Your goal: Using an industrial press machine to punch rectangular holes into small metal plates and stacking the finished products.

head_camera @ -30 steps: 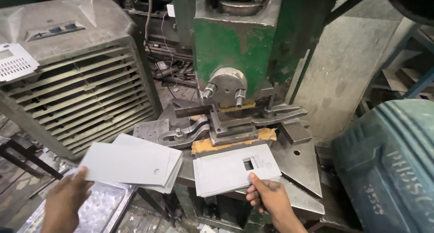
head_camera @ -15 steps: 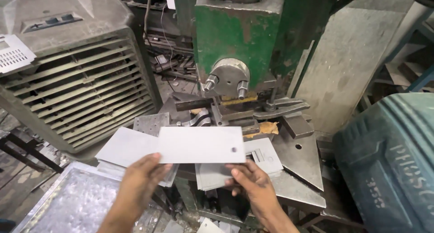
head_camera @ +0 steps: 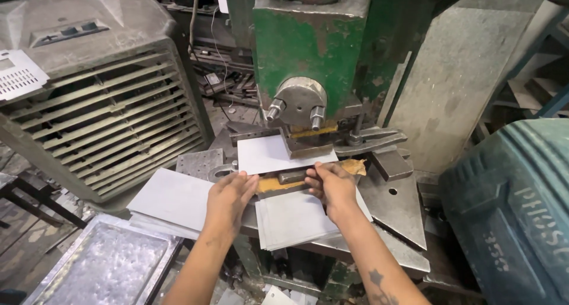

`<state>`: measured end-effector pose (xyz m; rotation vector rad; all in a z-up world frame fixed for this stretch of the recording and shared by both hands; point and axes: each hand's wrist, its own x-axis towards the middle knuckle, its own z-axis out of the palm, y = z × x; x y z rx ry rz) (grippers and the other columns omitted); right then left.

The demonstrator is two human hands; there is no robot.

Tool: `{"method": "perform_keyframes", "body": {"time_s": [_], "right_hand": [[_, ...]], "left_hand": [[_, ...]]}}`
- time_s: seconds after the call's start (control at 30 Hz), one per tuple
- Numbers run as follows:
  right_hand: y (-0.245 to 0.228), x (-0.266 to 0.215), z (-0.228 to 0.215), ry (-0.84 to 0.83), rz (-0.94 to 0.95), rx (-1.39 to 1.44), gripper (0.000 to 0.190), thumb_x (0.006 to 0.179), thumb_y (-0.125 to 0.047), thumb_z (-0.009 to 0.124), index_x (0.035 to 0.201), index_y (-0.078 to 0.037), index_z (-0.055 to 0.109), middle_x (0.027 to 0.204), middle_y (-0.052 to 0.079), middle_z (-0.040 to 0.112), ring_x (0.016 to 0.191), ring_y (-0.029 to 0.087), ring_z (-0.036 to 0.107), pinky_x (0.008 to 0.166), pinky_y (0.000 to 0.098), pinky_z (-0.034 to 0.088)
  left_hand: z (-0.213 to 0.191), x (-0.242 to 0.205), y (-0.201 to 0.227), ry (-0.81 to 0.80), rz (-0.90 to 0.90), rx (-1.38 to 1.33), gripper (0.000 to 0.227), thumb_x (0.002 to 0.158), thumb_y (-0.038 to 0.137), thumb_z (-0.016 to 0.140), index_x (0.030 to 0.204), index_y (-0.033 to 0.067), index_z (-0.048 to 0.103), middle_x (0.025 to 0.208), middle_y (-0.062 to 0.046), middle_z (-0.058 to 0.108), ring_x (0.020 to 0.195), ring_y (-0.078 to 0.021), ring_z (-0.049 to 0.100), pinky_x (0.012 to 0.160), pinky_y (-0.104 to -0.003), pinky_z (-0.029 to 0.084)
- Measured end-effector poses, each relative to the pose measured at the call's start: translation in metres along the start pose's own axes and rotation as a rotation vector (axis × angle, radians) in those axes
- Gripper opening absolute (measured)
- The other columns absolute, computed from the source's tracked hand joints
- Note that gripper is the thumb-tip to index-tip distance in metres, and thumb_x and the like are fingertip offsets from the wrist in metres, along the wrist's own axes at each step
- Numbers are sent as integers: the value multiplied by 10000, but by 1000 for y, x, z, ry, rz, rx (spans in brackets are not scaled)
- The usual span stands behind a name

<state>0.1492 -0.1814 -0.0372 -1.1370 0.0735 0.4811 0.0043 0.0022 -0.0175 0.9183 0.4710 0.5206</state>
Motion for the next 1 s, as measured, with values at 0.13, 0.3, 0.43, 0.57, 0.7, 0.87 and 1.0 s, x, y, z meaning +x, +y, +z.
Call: {"method": "perform_keyframes", "body": {"time_s": [0.13,0.3,0.43,0.57,0.7,0.87,1.0], "right_hand": [[-5,6,6,60,-10,-212,177,963,-266,688,942,-91,674,871,19,751,711,106,703,571,280,515],[-3,3,0,65,10,-248,223,950,-333,708,931,-113,678,867,13,743,694,102,682,566,274,489],[-9,4,-4,77,-33,-290,227,941,-330,707,911,-106,680,854,8,744,679,94,677,561,286,477],[-12,5,-9,52,-43,-312,224,934,-330,722,905,-109,698,846,-2,746,676,77,658,558,269,453],[-12,4,-10,58,-53,-345,241,913,-350,741,893,-111,720,822,-9,742,670,73,653,553,265,452],[-13,4,-12,61,-45,-351,267,892,-371,762,894,-105,735,793,0,725,633,94,643,520,278,462],[-13,2,-13,70,-44,-349,280,883,-392,759,894,-114,727,778,7,728,614,103,659,495,275,448]], "left_hand": [[-1,0,5,86,77,198,526,941,100,609,1378,-151,458,1216,-222,638,1052,-240,694,923,-316,586],[-6,12,-14,27,170,329,522,894,36,593,1381,-129,502,1158,-173,700,972,-178,698,839,-279,578],[12,1,-13,85,176,436,545,869,29,633,1394,-72,527,1156,-133,729,850,-152,661,745,-272,539],[9,3,-13,121,188,495,526,871,31,642,1382,-60,554,1151,-139,741,852,-151,665,751,-266,535],[2,-1,13,62,193,659,488,869,183,720,1297,-28,622,1118,-138,747,917,-153,715,799,-283,574],[-16,7,18,-29,305,905,563,816,341,803,1238,-5,665,1061,-113,781,937,-148,753,812,-280,584],[-15,7,14,93,335,867,542,807,325,821,1212,-11,692,978,-111,802,858,-151,743,764,-282,584]]}}
